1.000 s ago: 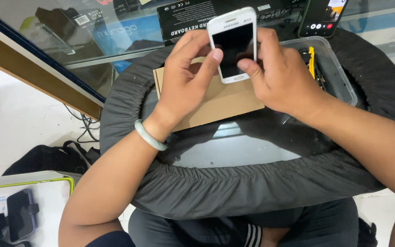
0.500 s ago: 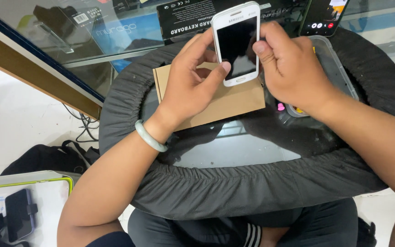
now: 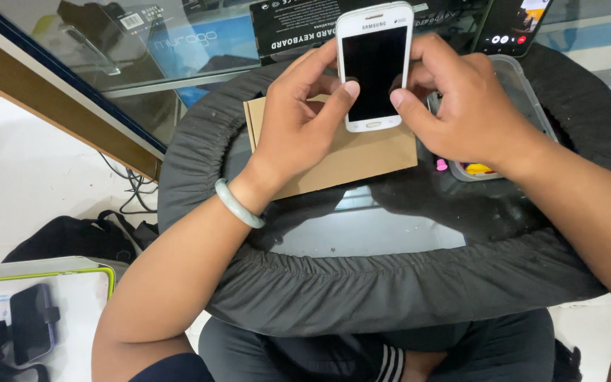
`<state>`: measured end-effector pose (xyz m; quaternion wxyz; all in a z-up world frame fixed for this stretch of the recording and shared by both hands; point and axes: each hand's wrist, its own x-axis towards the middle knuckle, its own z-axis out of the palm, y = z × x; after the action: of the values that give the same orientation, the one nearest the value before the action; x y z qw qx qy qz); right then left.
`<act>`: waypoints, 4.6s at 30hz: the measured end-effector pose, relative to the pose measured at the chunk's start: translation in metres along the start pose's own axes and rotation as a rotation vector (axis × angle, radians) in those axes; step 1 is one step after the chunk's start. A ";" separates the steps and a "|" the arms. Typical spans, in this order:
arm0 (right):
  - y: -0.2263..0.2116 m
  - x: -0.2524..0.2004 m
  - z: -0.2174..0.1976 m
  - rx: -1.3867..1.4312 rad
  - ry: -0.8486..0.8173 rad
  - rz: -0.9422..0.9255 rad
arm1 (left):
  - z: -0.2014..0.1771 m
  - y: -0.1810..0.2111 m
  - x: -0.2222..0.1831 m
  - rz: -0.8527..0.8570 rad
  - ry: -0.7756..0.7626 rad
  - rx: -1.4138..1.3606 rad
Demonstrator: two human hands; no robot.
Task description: The person is disassembling a mobile phone using a screwdriver to pry the case open, cleaning the screen surface, and then reassembling the phone.
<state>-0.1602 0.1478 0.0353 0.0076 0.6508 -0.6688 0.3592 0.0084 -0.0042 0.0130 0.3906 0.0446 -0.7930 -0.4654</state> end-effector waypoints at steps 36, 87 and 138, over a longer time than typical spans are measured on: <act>0.010 -0.005 0.003 -0.046 0.030 -0.199 | -0.008 -0.009 0.000 0.094 0.017 0.068; 0.016 -0.014 -0.033 -0.759 -0.656 0.698 | 0.012 0.027 -0.003 -0.443 -0.066 -1.060; -0.046 -0.058 -0.004 -0.296 0.404 -0.427 | 0.021 -0.010 -0.011 -0.320 -0.142 -1.275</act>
<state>-0.1132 0.2049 0.0318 0.3098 0.6839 -0.5470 0.3701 -0.0011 0.0102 -0.0064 0.2133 -0.1086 -0.3696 -0.8978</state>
